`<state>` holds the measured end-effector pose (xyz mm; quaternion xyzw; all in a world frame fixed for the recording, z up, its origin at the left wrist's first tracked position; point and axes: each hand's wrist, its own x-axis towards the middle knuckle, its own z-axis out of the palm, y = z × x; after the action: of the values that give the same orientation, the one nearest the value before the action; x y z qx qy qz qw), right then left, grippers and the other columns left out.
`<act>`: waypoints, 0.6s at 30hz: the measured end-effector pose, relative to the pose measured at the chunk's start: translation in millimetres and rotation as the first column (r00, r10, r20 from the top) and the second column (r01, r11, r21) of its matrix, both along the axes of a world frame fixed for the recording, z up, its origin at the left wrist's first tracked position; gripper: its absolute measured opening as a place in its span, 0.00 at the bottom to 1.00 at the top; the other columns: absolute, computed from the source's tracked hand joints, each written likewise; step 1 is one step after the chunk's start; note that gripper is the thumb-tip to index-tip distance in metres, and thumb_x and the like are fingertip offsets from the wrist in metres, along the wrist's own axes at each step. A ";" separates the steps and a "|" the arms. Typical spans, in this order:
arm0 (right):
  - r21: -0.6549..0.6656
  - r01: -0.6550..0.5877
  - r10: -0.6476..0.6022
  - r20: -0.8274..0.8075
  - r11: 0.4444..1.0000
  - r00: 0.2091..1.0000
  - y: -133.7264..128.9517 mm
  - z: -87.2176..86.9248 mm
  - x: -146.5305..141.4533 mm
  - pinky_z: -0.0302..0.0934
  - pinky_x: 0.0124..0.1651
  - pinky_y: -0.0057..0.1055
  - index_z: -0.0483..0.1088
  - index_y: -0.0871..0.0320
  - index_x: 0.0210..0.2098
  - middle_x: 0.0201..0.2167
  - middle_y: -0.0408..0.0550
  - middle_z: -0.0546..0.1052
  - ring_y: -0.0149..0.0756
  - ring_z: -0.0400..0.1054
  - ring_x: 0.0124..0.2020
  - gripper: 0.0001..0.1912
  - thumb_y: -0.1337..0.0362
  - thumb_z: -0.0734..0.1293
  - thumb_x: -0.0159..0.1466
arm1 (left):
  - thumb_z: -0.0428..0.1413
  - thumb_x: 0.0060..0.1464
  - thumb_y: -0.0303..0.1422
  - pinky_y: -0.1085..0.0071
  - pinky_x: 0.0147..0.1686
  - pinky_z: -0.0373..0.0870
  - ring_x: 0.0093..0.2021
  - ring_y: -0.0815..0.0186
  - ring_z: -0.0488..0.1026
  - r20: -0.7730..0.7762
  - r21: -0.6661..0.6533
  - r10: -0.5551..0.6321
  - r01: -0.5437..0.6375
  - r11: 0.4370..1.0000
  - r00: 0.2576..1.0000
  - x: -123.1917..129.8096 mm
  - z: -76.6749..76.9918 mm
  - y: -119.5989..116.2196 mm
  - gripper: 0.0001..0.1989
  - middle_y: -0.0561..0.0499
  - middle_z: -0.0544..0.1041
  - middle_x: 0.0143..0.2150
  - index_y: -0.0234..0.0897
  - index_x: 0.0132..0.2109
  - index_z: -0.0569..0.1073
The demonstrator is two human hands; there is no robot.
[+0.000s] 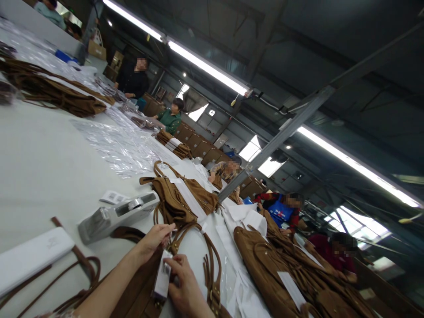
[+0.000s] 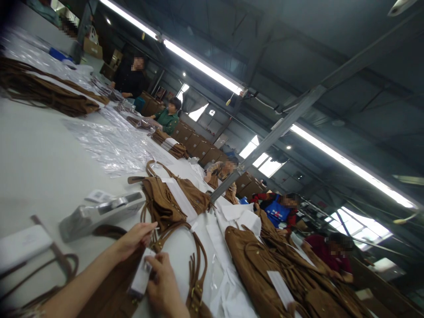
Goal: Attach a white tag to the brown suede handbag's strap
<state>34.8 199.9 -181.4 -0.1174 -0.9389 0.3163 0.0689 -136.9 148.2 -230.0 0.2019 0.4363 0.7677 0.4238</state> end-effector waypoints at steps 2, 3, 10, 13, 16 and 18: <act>0.059 -0.013 0.012 0.025 0.998 1.000 -2.7 -1.3 -4.1 0.60 0.52 0.30 0.72 0.50 0.49 0.52 0.49 0.66 0.37 0.65 0.51 0.32 0.80 0.58 0.49 | 0.58 0.45 0.53 0.76 0.20 0.53 0.16 0.76 0.53 0.111 0.044 0.006 -0.011 0.999 0.994 -1.0 1.8 -2.7 0.23 0.63 0.56 0.14 0.38 0.25 0.62; 0.097 -0.028 0.024 0.039 0.995 0.999 -2.8 -2.5 -5.5 0.58 0.54 0.31 0.73 0.50 0.48 0.56 0.49 0.65 0.38 0.63 0.53 0.30 0.79 0.59 0.50 | 0.58 0.46 0.51 0.76 0.21 0.54 0.17 0.76 0.54 0.159 0.058 0.010 -0.020 0.998 0.987 -1.9 2.9 -4.4 0.22 0.62 0.59 0.15 0.37 0.27 0.64; 0.031 -0.020 0.020 0.011 0.999 1.000 15.0 -17.5 0.1 0.54 0.58 0.42 0.76 0.47 0.44 0.61 0.44 0.65 0.44 0.62 0.56 0.22 0.73 0.61 0.56 | 0.59 0.44 0.29 0.81 0.20 0.55 0.19 0.81 0.58 0.320 0.063 -0.018 -0.002 0.998 0.947 -4.9 4.1 -7.2 0.14 0.43 0.78 0.38 0.30 0.41 0.70; -0.256 0.036 -0.065 -0.103 0.966 0.993 23.1 -26.0 -7.0 0.58 0.56 0.41 0.75 0.52 0.47 0.51 0.49 0.74 0.42 0.67 0.51 0.17 0.65 0.61 0.61 | 0.61 0.40 0.25 0.82 0.17 0.51 0.16 0.82 0.55 0.325 -0.027 -0.013 0.023 0.999 0.946 -2.8 -1.5 -2.6 0.19 0.45 0.78 0.32 0.29 0.43 0.70; -0.466 0.174 -0.281 -0.171 0.868 0.944 30.4 -34.2 -23.3 0.64 0.36 0.30 0.73 0.58 0.45 0.32 0.47 0.77 0.35 0.69 0.31 0.20 0.51 0.63 0.61 | 0.65 0.40 0.29 0.82 0.17 0.54 0.16 0.80 0.58 0.302 -0.085 -0.009 0.036 0.996 0.953 -0.1 -5.5 -0.3 0.22 0.50 0.76 0.28 0.30 0.44 0.69; -0.518 0.298 -0.438 -0.170 0.802 0.883 35.6 -38.3 -34.8 0.58 0.25 0.25 0.71 0.60 0.45 0.21 0.42 0.72 0.30 0.62 0.21 0.26 0.46 0.63 0.58 | 0.67 0.40 0.35 0.80 0.23 0.62 0.21 0.77 0.65 0.270 -0.068 -0.032 0.052 0.996 0.962 1.3 -5.3 -1.4 0.23 0.49 0.76 0.30 0.31 0.42 0.69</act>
<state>0.0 235.5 -219.7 -0.2665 -0.7703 0.5313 0.2309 -135.6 146.8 -235.3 0.0891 0.3985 0.7621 0.5025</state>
